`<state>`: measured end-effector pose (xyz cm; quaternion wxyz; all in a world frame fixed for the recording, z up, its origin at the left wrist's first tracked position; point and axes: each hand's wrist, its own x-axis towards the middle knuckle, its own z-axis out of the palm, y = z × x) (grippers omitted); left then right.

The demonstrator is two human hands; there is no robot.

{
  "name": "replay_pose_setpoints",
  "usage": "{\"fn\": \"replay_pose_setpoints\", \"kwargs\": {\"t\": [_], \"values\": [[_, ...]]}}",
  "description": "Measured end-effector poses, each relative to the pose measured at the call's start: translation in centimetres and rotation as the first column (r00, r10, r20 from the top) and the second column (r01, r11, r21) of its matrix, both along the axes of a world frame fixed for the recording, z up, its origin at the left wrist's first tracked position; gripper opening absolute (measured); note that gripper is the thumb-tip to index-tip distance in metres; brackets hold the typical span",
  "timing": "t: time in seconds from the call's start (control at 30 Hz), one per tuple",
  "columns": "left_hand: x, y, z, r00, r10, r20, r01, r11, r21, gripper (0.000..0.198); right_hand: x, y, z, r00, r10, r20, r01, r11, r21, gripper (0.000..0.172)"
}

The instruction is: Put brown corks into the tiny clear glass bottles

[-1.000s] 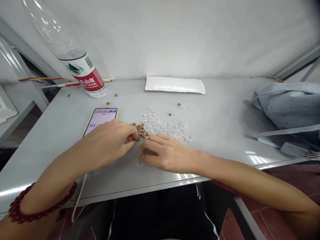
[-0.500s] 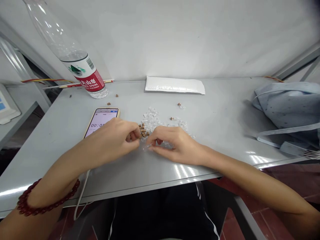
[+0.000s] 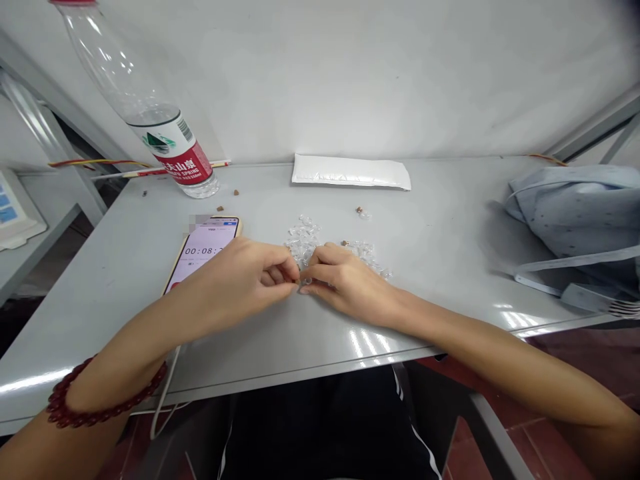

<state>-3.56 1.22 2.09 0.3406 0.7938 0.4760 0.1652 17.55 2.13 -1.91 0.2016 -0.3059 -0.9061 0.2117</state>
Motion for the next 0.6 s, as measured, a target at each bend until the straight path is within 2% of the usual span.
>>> {"fn": "replay_pose_setpoints", "kwargs": {"t": [0.4,0.6], "values": [[0.68,0.11,-0.11,0.999,-0.017,-0.048,0.022,0.993,0.112,0.018,-0.65,0.27,-0.98,0.996,-0.042,0.083,0.023,0.975,0.221,0.034],[0.51,0.34,-0.17,0.994,-0.076,-0.082,0.090,0.979,0.183,0.024,-0.82,0.16,-0.83,0.989,-0.084,0.118,0.055,0.972,0.229,0.036]]}}
